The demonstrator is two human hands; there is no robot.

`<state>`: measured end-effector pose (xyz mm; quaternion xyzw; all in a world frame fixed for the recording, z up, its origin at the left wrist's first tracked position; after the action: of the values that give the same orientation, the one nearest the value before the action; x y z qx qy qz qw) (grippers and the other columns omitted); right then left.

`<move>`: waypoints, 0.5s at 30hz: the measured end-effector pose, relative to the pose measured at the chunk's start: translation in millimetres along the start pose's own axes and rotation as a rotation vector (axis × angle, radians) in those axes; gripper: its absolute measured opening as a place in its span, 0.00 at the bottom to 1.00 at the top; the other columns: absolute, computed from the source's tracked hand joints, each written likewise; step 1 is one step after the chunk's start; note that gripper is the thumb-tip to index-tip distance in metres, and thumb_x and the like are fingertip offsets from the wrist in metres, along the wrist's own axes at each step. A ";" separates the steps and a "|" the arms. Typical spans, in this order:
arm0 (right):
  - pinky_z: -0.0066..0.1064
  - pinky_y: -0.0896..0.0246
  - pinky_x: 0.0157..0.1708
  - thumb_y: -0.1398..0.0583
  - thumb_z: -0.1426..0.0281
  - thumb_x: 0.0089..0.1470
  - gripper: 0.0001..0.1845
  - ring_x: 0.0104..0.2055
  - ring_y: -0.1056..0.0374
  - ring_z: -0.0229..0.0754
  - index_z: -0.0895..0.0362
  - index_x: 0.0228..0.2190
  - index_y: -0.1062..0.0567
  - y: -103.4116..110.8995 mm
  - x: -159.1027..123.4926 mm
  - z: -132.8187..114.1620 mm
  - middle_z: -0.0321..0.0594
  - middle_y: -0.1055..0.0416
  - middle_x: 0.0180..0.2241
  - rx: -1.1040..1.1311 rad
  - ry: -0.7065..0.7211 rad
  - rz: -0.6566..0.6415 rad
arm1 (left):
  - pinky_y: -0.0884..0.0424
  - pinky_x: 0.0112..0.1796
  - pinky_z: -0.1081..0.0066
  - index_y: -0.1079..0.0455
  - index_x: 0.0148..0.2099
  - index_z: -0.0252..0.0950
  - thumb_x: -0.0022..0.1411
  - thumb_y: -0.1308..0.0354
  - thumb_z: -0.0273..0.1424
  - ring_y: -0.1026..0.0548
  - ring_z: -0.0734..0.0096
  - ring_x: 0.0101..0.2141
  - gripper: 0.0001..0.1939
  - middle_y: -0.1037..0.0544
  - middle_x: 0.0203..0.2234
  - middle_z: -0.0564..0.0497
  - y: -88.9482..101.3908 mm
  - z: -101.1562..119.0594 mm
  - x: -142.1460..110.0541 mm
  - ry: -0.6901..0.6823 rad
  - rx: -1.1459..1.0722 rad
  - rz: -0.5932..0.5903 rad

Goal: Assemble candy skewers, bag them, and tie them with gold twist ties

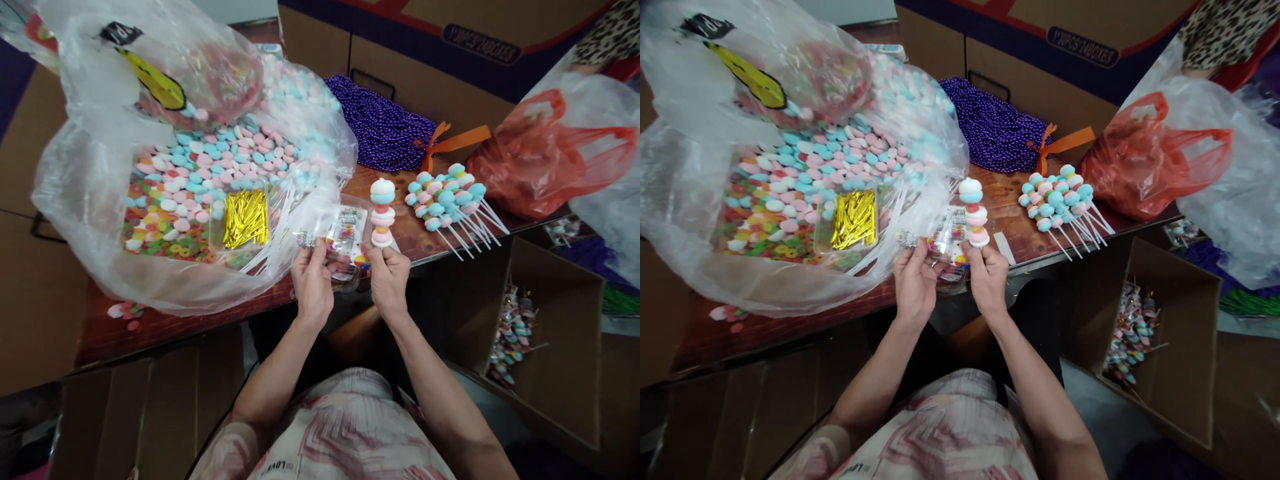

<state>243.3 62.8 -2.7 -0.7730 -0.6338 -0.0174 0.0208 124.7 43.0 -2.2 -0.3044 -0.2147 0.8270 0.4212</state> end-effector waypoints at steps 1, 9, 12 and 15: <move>0.26 0.56 0.19 0.34 0.53 0.52 0.30 0.22 0.56 0.30 0.55 0.15 0.43 -0.7 0.6 1.5 0.29 0.52 0.18 0.011 -0.011 0.031 | 0.26 0.30 0.74 0.30 0.29 0.36 0.49 0.26 0.40 0.25 0.77 0.24 0.18 0.24 0.23 0.56 -0.7 -0.5 -1.3 -0.018 0.003 0.021; 0.24 0.63 0.14 0.31 0.51 0.47 0.30 0.14 0.58 0.26 0.55 0.15 0.39 5.9 12.8 7.7 0.25 0.49 0.13 0.273 -0.152 0.151 | 0.28 0.29 0.76 0.31 0.30 0.36 0.45 0.25 0.44 0.27 0.78 0.24 0.22 0.26 0.23 0.58 2.6 8.7 2.5 -0.114 -0.037 0.119; 0.24 0.62 0.14 0.30 0.55 0.49 0.24 0.14 0.57 0.26 0.57 0.17 0.32 19.0 9.3 -1.2 0.25 0.48 0.13 0.238 -0.113 0.083 | 0.30 0.29 0.76 0.31 0.30 0.37 0.46 0.25 0.43 0.26 0.78 0.25 0.21 0.26 0.23 0.57 4.8 13.5 12.2 -0.038 -0.035 0.074; 0.24 0.61 0.16 0.30 0.58 0.50 0.15 0.15 0.56 0.27 0.58 0.28 0.21 23.5 -2.9 -8.2 0.24 0.48 0.14 0.259 -0.108 -0.017 | 0.30 0.31 0.75 0.31 0.31 0.37 0.49 0.26 0.43 0.26 0.78 0.25 0.20 0.26 0.24 0.57 3.2 12.4 16.4 -0.006 -0.038 0.035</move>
<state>265.7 54.9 5.1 -0.7581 -0.6376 0.1060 0.0861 106.9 53.6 -0.5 -0.3134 -0.2261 0.8310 0.4002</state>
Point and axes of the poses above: each hand's wrist, its own x-axis towards the middle knuckle, its own y-axis out of the back of the hand, z = x × y, the point moved 3 cm from there along x, towards the middle knuckle
